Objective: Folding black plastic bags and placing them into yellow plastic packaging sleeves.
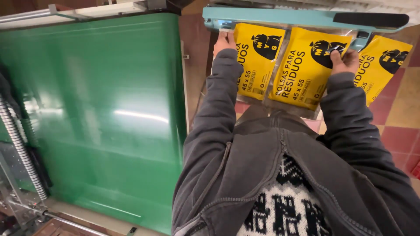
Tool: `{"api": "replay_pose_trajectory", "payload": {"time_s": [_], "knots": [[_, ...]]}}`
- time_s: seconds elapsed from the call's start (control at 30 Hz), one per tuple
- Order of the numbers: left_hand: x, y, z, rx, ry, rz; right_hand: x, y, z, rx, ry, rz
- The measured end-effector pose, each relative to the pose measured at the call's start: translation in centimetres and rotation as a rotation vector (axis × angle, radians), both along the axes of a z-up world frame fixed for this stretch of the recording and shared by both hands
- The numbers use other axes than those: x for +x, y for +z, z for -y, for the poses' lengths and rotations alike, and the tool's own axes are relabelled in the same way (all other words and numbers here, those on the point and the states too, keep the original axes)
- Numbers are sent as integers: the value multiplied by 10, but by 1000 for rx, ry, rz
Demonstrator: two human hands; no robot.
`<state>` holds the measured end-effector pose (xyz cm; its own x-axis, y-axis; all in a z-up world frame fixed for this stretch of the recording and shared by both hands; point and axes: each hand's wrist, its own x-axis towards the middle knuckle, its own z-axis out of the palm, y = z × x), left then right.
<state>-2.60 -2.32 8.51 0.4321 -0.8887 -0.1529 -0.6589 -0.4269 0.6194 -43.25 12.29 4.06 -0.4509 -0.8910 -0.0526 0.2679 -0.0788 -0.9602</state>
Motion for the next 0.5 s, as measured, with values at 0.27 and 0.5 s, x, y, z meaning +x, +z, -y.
{"api": "replay_pose_trajectory", "payload": {"time_s": [0.27, 0.5], "knots": [[13, 11, 6, 66, -119, 128, 14, 30, 8, 258, -8, -504], [23, -4, 13, -4, -166, 201, 26, 62, 13, 401, 6, -929]]}}
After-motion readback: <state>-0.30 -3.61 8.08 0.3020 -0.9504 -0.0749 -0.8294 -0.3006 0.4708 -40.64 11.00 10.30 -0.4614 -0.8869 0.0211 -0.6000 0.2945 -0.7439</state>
